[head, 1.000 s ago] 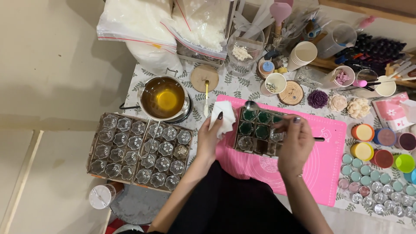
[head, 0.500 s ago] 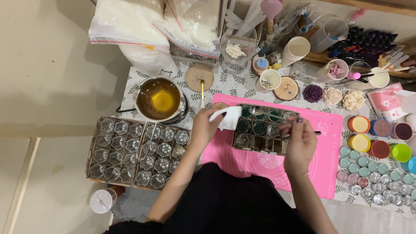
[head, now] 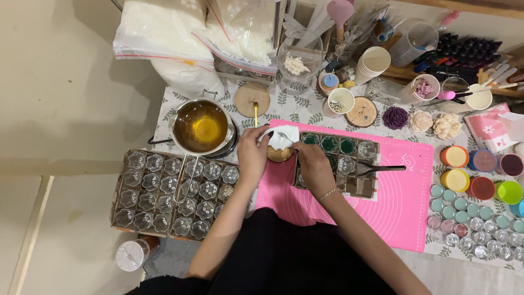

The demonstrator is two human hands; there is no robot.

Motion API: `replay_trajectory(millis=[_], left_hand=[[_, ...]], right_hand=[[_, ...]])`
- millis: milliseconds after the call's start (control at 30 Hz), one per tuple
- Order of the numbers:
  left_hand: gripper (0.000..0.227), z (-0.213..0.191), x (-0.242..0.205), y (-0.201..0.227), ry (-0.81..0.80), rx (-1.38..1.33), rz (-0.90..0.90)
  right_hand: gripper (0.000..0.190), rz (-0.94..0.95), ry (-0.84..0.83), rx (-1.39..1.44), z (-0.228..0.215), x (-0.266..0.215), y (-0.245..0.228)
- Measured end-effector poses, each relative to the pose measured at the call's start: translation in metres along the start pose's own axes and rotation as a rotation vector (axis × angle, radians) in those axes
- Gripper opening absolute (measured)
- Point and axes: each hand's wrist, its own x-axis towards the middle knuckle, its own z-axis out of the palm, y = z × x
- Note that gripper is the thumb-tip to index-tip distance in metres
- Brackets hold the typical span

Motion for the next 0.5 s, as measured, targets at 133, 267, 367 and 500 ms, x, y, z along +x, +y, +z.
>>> replay_trajectory(millis=[133,267,367,500], left_hand=[[0.027,-0.016,-0.01,0.009,0.003,-0.003,0.017],[0.028,-0.022,-0.024,0.005,-0.051,-0.095,-0.134],[0.03,-0.027,-0.031,0.016,-0.007,-0.132,-0.169],[0.035,-0.033,-0.044,0.021,-0.009,-0.183,-0.166]], right_hand=[[0.014,0.025,-0.088,-0.048,0.006,0.01,0.005],[0.013,-0.065,-0.101,-0.065,0.008,0.019,0.009],[0.014,-0.058,-0.14,-0.059,0.012,0.031,0.019],[0.018,-0.037,-0.223,-0.035,0.024,0.038,0.032]])
